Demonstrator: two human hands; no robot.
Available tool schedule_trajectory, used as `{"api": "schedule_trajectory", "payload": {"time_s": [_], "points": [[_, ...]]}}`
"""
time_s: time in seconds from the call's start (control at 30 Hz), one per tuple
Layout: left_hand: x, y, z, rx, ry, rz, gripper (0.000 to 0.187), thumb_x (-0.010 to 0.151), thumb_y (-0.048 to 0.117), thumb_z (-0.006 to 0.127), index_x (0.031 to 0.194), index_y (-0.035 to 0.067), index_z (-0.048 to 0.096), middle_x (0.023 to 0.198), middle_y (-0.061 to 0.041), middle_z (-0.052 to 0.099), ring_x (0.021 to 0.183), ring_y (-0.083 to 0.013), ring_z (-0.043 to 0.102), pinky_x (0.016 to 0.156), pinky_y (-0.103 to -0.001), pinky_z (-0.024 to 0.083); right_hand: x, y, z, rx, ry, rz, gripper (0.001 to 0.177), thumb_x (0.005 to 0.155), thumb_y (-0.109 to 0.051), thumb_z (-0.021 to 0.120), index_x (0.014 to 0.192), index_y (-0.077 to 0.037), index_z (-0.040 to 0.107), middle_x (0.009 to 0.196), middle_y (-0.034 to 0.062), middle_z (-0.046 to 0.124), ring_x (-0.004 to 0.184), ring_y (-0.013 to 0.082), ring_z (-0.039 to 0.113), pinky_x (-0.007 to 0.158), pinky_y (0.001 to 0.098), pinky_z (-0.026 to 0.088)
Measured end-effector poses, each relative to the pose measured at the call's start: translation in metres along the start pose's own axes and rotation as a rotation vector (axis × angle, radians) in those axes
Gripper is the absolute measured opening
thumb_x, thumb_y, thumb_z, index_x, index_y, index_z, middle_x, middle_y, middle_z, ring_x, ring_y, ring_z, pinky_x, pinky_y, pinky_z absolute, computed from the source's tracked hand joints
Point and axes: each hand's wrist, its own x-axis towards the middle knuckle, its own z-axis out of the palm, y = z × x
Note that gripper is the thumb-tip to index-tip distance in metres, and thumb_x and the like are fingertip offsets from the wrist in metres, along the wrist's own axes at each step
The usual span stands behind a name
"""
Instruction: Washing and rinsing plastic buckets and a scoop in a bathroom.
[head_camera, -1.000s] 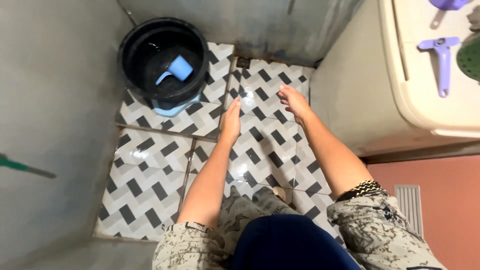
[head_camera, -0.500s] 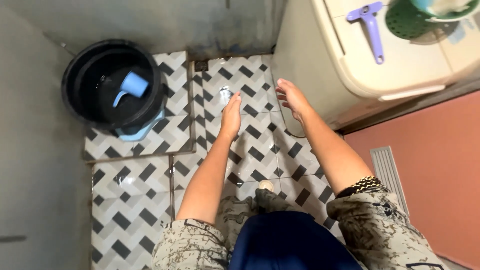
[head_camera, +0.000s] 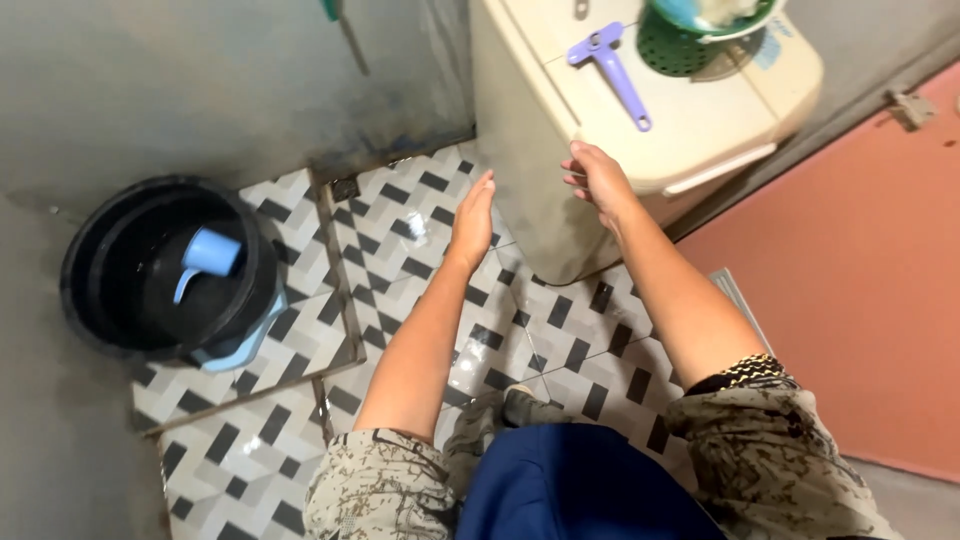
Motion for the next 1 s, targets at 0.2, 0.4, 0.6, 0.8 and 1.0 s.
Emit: {"api": "schedule_trajectory", "payload": {"time_s": [0.2,0.4,0.6,0.8,1.0], "points": [[0.027,0.021,0.066,0.04,-0.115,0.041,0.058,0.103,0.04,0.044,0.146,0.003,0.055,0.153,-0.015,0.054,0.146,-0.0276,0.045,0.119,-0.035,0.031,0.005,-0.007,-0.066,0.123,0.09,-0.052,0.048,0.098,-0.044,0.057,0.138,-0.017,0.057,0.118,0.0012,0.068,0.091,0.0094,0.062,0.076,0.0256,0.049],[0.049,0.033,0.139,-0.022,-0.273,0.132,0.056,0.104,0.036,0.042,0.146,0.001,0.054,0.152,-0.016,0.054,0.146,-0.0274,0.045,0.12,-0.034,0.03,0.016,0.009,-0.152,0.211,0.264,-0.126,0.048,0.1,-0.041,0.057,0.138,-0.012,0.058,0.114,0.0063,0.067,0.089,0.0131,0.061,0.074,0.0285,0.05],[0.072,0.043,0.219,-0.102,-0.392,0.215,0.055,0.105,0.035,0.043,0.145,-0.001,0.055,0.152,-0.017,0.056,0.144,-0.0276,0.047,0.12,-0.035,0.031,0.021,0.022,-0.247,0.206,0.416,-0.147,0.051,0.099,-0.045,0.053,0.14,-0.014,0.056,0.118,0.0056,0.069,0.1,0.0186,0.064,0.086,0.0349,0.052],[0.085,0.044,0.288,-0.058,-0.487,0.256,0.055,0.105,0.036,0.043,0.145,0.0,0.055,0.15,-0.018,0.056,0.143,-0.0287,0.048,0.12,-0.034,0.032,0.04,0.036,-0.338,0.333,0.568,-0.057,0.049,0.098,-0.045,0.052,0.14,-0.021,0.051,0.122,0.0036,0.069,0.104,0.02,0.066,0.088,0.0381,0.051],[0.093,0.046,0.332,-0.026,-0.512,0.243,0.054,0.104,0.037,0.044,0.144,0.003,0.057,0.149,-0.018,0.058,0.142,-0.0295,0.05,0.119,-0.033,0.032,0.087,0.053,-0.402,0.418,0.655,-0.017,0.042,0.1,-0.04,0.051,0.133,-0.014,0.053,0.129,0.0105,0.066,0.107,0.0262,0.068,0.093,0.0458,0.053]]}}
